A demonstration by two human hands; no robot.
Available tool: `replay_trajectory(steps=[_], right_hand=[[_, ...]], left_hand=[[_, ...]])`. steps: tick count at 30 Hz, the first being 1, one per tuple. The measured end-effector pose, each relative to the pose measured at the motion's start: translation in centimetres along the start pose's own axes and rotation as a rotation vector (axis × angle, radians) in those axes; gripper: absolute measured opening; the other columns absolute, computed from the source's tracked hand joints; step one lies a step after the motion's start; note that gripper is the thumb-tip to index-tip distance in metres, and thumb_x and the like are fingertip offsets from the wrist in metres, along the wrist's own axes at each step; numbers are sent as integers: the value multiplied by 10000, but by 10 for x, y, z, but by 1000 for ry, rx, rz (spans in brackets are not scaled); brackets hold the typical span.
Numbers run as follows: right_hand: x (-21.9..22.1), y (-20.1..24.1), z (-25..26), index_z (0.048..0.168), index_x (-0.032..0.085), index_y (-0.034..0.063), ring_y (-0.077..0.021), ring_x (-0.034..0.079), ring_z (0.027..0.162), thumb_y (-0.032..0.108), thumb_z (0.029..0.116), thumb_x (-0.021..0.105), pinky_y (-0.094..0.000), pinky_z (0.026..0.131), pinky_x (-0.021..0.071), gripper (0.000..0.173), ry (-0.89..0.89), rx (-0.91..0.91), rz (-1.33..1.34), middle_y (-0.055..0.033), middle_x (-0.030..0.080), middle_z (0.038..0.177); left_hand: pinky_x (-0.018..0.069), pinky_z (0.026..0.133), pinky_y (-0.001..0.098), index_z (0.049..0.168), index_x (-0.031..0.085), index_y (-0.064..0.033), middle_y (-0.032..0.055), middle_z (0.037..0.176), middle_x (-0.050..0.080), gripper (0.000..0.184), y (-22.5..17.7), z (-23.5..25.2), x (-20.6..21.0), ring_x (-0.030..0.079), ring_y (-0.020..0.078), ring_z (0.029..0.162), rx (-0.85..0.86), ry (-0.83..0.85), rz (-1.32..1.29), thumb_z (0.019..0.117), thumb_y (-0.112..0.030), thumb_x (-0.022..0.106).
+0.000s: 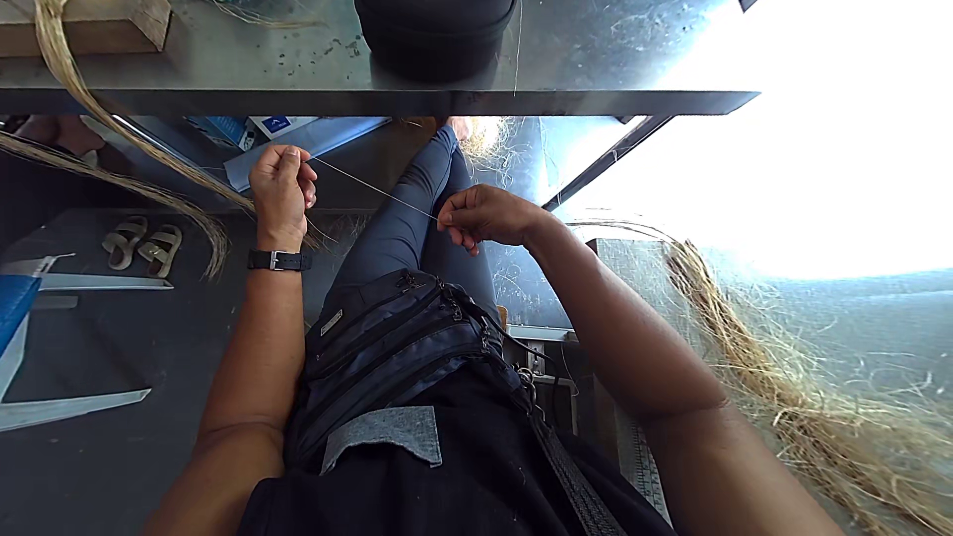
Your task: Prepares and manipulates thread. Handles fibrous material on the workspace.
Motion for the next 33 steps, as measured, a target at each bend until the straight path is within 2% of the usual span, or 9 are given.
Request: replay_trajectory(steps=[8,12,14,15,17,20,24,29,33], right_hand=[[1,3,-1,1049,625,-17,-138,689,614,64,1075,494,-287,589,605,156,15,-41,84,-87,723,794],[1,12,-2,1061,619,-8,-144,704,641,53,1067,471,-293,607,612,160,25,-131,164,-98,739,836],[-1,15,-2,1055,624,-1,-145,702,639,58,1066,458,-300,604,611,176,15,-171,204,-95,738,832],[-3,16,-1,1055,625,2,-147,699,636,59,1065,454,-303,601,610,181,-7,-177,226,-94,736,826],[-9,13,-1,1056,625,11,-145,695,635,71,1072,458,-301,599,607,178,-74,-145,249,-84,728,820],[-16,5,-2,1058,628,10,-141,689,625,75,1074,465,-292,588,601,177,-158,-72,260,-77,726,811],[-16,1,-1,1049,633,7,-137,685,615,83,1075,469,-292,579,599,182,-177,-29,258,-72,721,796],[-10,1,-1,1036,635,-3,-146,685,602,76,1066,479,-296,567,600,178,-145,-33,253,-85,721,782],[-13,2,-1,1041,665,2,-132,676,604,79,1057,514,-287,563,594,170,-141,-55,240,-74,725,811]], left_hand=[[426,429,183,1036,626,-115,-59,720,622,218,4,2,-8,498,38,476,2,-34,69,1103,-229,453],[488,472,203,1039,636,-83,-32,746,638,234,16,0,-10,559,49,517,-84,-13,232,1097,-227,461],[574,595,307,1123,667,-56,53,893,703,274,23,-1,-10,665,128,663,-137,28,486,1088,-254,481],[595,731,416,1219,667,-53,122,1032,719,310,24,-1,-9,708,216,824,-148,55,622,1078,-271,497],[502,992,572,1394,596,-57,229,1285,648,423,16,-2,-3,649,366,1149,-94,68,824,1058,-302,518],[442,1101,530,1462,539,-54,251,1436,549,500,-23,-9,14,549,375,1321,148,27,860,1055,-340,495],[513,1070,422,1428,575,-65,145,1419,604,472,-66,-32,66,588,224,1309,393,240,622,1058,-357,531],[426,1177,409,1322,683,-96,97,1362,656,374,-57,-69,139,555,206,1356,530,638,575,1014,-303,638],[572,894,269,1036,752,-94,-1,974,742,169,-48,-74,151,692,49,937,497,708,488,1022,-209,630]])
Point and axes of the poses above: each hand's wrist, its own z-axis towards the middle knuckle, its own x-axis out of the palm, y = z × x, the point moved 10 cm from there along z, towards the middle knuckle
